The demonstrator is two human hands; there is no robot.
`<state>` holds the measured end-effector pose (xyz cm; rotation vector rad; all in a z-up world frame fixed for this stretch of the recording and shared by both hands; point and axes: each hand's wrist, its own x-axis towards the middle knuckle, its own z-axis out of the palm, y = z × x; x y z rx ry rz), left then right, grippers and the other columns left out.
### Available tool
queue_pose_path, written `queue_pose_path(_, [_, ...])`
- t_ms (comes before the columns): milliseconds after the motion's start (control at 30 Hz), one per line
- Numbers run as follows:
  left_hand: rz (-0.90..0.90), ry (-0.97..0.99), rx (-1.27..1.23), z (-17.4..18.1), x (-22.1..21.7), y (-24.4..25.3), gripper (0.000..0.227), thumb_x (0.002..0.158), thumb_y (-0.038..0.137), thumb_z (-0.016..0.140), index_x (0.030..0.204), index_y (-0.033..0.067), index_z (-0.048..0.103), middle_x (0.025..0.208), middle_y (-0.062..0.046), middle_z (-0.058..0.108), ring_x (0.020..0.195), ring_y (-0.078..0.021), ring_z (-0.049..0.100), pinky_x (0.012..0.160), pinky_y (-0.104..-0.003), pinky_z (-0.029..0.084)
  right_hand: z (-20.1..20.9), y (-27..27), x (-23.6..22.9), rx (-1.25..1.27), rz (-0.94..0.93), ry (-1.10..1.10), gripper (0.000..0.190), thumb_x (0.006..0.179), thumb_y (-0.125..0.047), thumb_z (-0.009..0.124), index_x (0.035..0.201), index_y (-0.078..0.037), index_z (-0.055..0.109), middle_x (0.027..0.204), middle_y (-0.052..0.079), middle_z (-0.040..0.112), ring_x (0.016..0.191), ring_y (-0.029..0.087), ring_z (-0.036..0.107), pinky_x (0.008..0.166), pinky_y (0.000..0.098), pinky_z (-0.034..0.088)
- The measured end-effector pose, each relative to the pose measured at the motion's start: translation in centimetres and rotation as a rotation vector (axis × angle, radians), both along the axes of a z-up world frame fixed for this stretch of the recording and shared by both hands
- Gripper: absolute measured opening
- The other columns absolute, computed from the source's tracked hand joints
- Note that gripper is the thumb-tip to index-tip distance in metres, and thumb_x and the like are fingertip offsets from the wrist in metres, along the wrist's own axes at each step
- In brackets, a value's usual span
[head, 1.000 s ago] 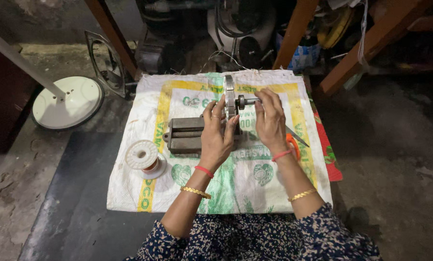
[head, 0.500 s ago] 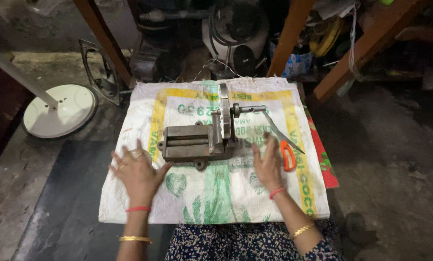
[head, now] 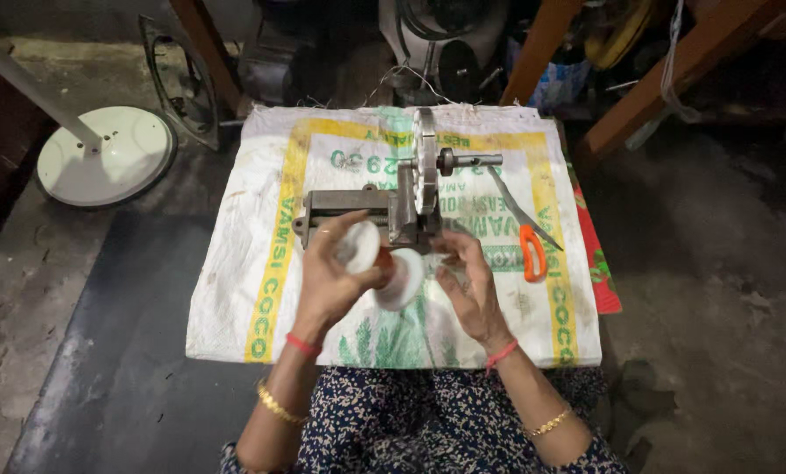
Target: The person operates a hand-cranked metal device to wind thread onto a spool. They use scissors to cut the thread, then continue winding by turning the crank and guiding the thread with both hands.
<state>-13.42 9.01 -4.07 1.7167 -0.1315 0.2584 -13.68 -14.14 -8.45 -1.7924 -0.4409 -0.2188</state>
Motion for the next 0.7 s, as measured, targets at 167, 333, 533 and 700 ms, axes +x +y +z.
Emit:
queue_pose_path(167, [-0.165, -0.023, -0.259, -1.6, 0.4, -2.6, 0.078, 0.062, -0.004, 0.081, 0.136, 0.0025, 0.059, 0.125, -0.007, 0.066, 0.114, -0.0160, 0.066, 0.103, -0.031, 0.054, 4.5, 1.2, -0.9, -0.266, 0.127, -0.222, 0.100, 0.072, -0.033, 0.091, 0.149, 0.000, 0.038, 0.139, 0.018, 0.059, 0.131, 0.031, 0.059, 0.111, 0.0431, 0.046])
queue_pose_path(333, [-0.121, -0.072, -0.346, -3.4, 0.8, -2.5, 0.075, 0.064, -0.008, 0.079, 0.136, -0.0014, 0.061, 0.125, -0.009, 0.068, 0.114, -0.0168, 0.066, 0.104, -0.030, 0.053, 4.4, 1.7, 0.1, -0.099, 0.245, 0.028, 0.106, 0.068, -0.038, 0.094, 0.154, -0.008, 0.040, 0.142, 0.014, 0.063, 0.135, 0.029, 0.060, 0.117, 0.0438, 0.043])
queue_pose_path(533, [-0.048, 0.019, -0.829, -3.5, 0.7, -2.3, 0.064, 0.078, -0.003, 0.072, 0.139, -0.0040, 0.055, 0.116, -0.016, 0.070, 0.097, -0.0228, 0.068, 0.082, -0.036, 0.056, 1.3, 2.4, -0.2, 0.751, 0.505, 0.318, 0.105, 0.071, -0.041, 0.095, 0.153, -0.008, 0.040, 0.147, 0.012, 0.055, 0.136, 0.026, 0.056, 0.117, 0.0482, 0.047])
queue_pose_path(700, [-0.074, 0.012, -0.952, -2.3, -0.2, -3.8, 0.066, 0.079, -0.002, 0.072, 0.142, -0.0022, 0.051, 0.116, -0.014, 0.066, 0.101, -0.0222, 0.067, 0.087, -0.036, 0.058, -3.6, 4.2, -1.9, 0.657, 0.554, 0.601, 0.083, 0.083, -0.026, 0.090, 0.149, -0.001, 0.046, 0.130, 0.018, 0.055, 0.122, 0.029, 0.055, 0.106, 0.0423, 0.045])
